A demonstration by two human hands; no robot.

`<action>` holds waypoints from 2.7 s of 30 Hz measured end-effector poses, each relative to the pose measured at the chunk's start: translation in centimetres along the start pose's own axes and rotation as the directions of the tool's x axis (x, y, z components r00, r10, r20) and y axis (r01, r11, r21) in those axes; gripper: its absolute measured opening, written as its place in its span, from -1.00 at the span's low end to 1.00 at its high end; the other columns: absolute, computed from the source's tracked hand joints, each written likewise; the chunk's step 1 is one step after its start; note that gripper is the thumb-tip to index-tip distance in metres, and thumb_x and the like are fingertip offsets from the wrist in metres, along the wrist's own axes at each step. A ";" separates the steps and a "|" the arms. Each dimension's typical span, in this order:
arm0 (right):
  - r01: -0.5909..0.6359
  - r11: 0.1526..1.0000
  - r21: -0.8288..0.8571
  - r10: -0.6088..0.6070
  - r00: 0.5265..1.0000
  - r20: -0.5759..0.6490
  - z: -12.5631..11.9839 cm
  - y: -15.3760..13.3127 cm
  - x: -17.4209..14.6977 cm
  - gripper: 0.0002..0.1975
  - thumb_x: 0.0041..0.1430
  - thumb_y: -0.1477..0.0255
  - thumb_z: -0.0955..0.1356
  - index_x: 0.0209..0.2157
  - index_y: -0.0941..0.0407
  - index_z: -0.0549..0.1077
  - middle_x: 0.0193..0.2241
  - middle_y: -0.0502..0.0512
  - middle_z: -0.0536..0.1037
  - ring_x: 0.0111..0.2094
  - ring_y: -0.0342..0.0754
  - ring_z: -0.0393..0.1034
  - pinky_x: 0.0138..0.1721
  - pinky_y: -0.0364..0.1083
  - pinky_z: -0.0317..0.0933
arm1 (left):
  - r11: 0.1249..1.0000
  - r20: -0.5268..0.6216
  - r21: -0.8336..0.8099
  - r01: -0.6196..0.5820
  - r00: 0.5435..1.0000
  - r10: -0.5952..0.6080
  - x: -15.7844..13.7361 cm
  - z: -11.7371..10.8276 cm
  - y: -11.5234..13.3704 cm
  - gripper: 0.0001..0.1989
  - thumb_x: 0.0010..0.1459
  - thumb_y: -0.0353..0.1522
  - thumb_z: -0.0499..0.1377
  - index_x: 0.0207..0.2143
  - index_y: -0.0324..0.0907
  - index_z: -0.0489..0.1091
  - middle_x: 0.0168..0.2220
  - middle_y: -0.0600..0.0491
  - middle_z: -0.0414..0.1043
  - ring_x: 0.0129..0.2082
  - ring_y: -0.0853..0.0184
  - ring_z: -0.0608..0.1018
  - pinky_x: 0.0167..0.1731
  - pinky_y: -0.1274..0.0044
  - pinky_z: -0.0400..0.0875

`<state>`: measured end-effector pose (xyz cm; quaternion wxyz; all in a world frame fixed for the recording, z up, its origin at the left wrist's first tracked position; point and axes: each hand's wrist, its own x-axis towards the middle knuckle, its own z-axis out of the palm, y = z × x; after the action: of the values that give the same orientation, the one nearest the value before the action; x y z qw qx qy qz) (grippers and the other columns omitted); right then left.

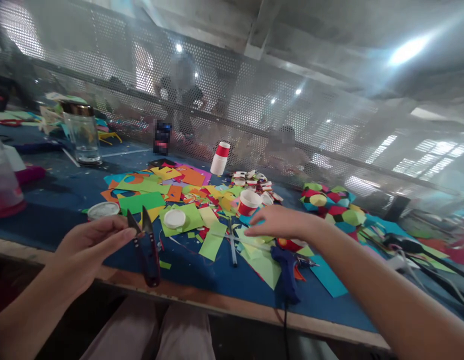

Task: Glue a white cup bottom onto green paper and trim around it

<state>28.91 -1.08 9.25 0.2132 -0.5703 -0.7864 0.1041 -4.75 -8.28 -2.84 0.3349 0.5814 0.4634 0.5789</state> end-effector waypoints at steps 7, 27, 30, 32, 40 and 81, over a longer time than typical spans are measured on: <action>-0.033 0.986 -0.164 0.006 0.986 -0.164 -0.7 -2.2 1.6 -0.73 -0.03 0.12 0.51 -0.48 0.04 0.60 -0.32 0.18 0.63 -0.22 0.21 0.49 -0.23 0.11 0.27 | 0.962 0.233 0.217 -0.167 0.966 0.115 5.6 0.3 2.9 -0.72 0.07 -0.13 0.21 -0.53 -0.12 0.46 -0.57 0.13 0.35 -0.53 0.37 0.32 -0.50 0.55 0.15; 0.079 0.810 0.581 0.148 0.931 -0.332 5.6 -5.9 2.6 -0.52 -0.02 -0.01 0.50 -0.62 0.09 0.39 -0.65 -0.03 0.32 -0.61 -0.17 0.14 -0.60 -0.14 0.04 | 0.979 0.291 -0.057 -0.198 0.934 0.206 14.1 3.9 5.2 -0.77 0.04 -0.20 0.24 -0.49 -0.18 0.40 -0.55 0.16 0.23 -0.54 0.45 0.22 -0.52 0.55 0.06; 0.006 0.545 0.838 0.093 0.993 -0.068 7.2 -7.0 2.5 -0.49 -0.12 0.01 0.54 -0.23 0.05 0.49 -0.38 0.03 0.52 -0.46 -0.11 0.36 -0.45 -0.12 0.27 | 0.967 0.265 -0.139 -0.212 0.933 0.243 13.9 5.1 5.6 -0.76 0.05 -0.22 0.23 -0.52 -0.18 0.35 -0.55 0.17 0.21 -0.54 0.47 0.21 -0.51 0.55 0.09; -0.120 0.375 0.919 0.015 0.992 0.123 7.6 -7.7 2.4 -0.50 -0.09 0.09 0.54 -0.17 0.04 0.45 -0.45 -0.02 0.51 -0.53 -0.15 0.33 -0.54 -0.18 0.19 | 0.959 0.288 -0.174 -0.224 0.919 0.267 13.8 5.6 5.7 -0.76 0.05 -0.21 0.23 -0.51 -0.18 0.36 -0.54 0.16 0.25 -0.53 0.46 0.25 -0.48 0.55 0.13; -0.121 0.285 0.951 0.300 0.953 0.031 6.9 -7.1 1.6 -0.59 -0.04 0.07 0.46 -0.37 0.15 0.53 -0.65 -0.10 0.26 -0.65 -0.25 -0.01 -0.67 -0.22 -0.20 | 0.676 0.533 0.664 -0.318 0.836 -0.130 14.1 2.5 0.4 -0.43 0.05 0.18 0.13 -0.39 -0.17 0.44 -0.42 -0.05 0.47 -0.41 0.18 0.47 -0.44 0.44 0.15; 0.125 0.395 0.910 0.357 0.892 -0.277 15.6 -5.7 2.1 -0.62 -0.09 0.22 0.52 -0.24 0.09 0.45 -0.50 -0.10 0.41 -0.59 -0.22 0.07 -0.58 -0.15 -0.08 | 0.910 0.271 -0.291 0.296 0.938 -0.218 13.7 1.3 -3.4 -0.60 -0.19 -0.25 0.50 -0.28 -0.12 0.50 -0.26 0.10 0.55 -0.30 0.38 0.55 -0.24 0.57 0.48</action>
<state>16.44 0.23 -1.82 0.6489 -0.4227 -0.4885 0.4021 -5.32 5.83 -1.16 0.5521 0.5148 0.3914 0.5263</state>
